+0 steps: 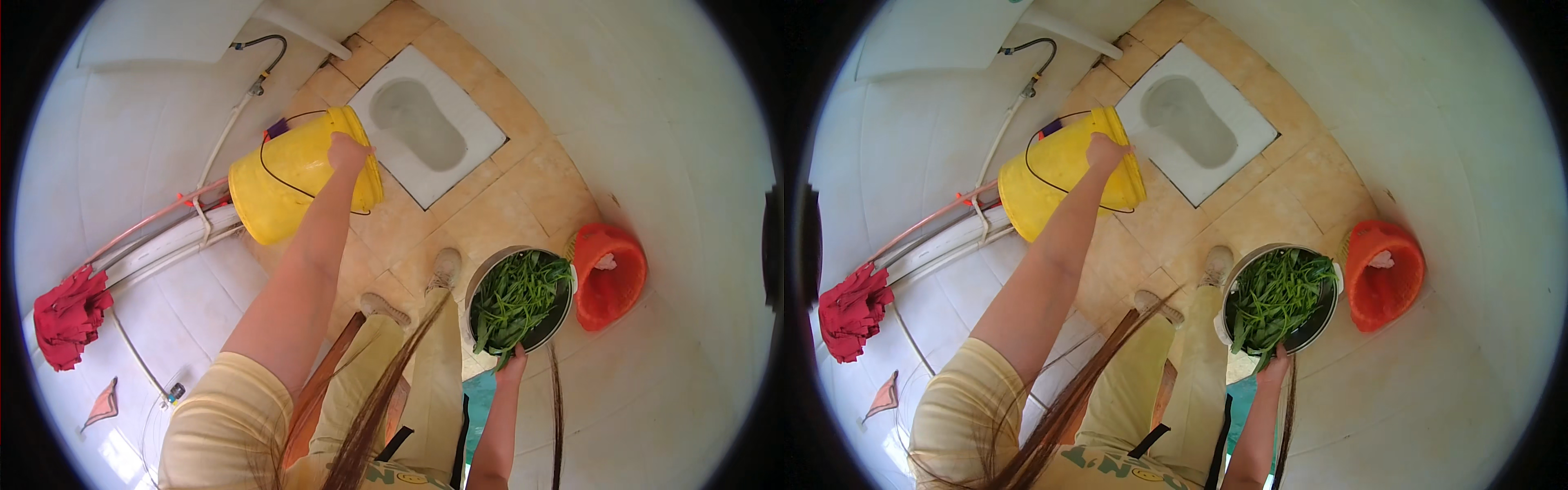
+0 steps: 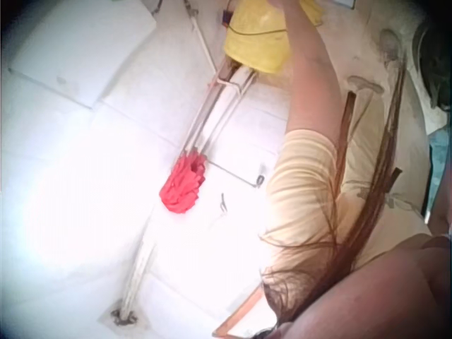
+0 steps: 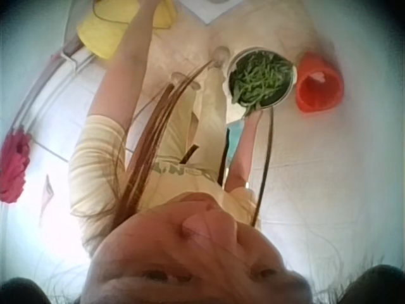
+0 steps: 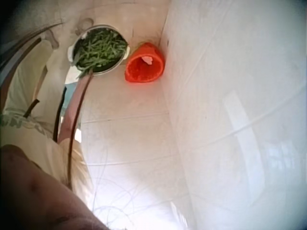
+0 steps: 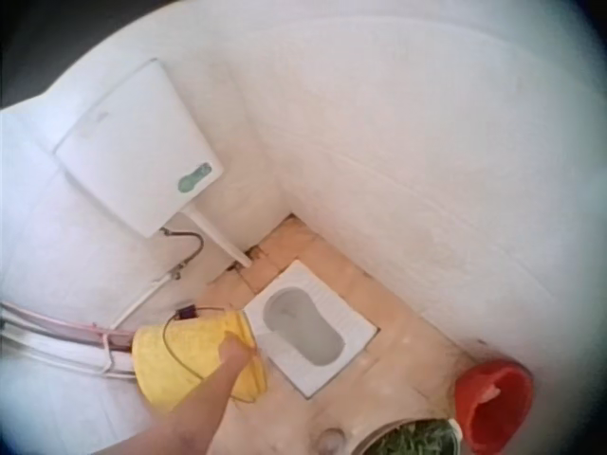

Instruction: The person washes green leafy vegetables in a metal colander under a running tap in a bathroom. They then move to the kitchen, place the vegetables on a counter, and handle a metal bowl and a pot lid.

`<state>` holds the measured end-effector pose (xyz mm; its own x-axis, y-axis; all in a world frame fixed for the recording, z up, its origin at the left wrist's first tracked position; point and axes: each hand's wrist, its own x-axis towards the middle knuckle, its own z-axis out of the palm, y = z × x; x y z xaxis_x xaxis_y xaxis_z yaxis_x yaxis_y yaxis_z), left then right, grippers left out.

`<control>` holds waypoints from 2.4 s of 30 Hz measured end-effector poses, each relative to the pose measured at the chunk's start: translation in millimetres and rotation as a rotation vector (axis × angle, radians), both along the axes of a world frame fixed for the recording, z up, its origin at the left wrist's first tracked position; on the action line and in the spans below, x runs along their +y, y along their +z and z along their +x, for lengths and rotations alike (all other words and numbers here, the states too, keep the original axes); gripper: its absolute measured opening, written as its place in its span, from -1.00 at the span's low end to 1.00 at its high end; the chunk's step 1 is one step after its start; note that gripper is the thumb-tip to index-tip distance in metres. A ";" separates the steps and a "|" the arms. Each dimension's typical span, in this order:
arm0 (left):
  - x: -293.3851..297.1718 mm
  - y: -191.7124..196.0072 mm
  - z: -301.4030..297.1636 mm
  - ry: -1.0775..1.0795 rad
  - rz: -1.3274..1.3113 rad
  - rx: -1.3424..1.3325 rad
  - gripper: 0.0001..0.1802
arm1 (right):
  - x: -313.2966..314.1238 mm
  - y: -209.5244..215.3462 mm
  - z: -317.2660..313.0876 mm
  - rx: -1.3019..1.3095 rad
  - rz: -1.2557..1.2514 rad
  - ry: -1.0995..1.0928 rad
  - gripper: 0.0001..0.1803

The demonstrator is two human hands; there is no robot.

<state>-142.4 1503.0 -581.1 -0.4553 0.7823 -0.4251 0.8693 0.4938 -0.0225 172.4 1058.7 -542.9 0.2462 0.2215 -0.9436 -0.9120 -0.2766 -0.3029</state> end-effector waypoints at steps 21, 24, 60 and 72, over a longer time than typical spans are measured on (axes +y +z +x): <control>-423.7 -43.5 -535.7 1.398 0.139 -0.667 -0.41 | -24.2 10.9 -188.1 -0.110 -0.034 0.267 -0.54; -484.3 -15.7 -561.0 1.516 0.177 -0.731 -0.46 | -43.1 18.7 -232.2 -0.140 -0.010 0.321 -0.55; -777.1 391.1 -598.8 1.190 1.444 0.050 -0.71 | -164.0 255.5 -804.6 0.090 0.410 1.537 -0.56; -833.3 552.1 -740.9 0.055 0.616 0.400 -0.42 | -172.9 305.9 -863.6 0.084 0.553 1.908 -0.69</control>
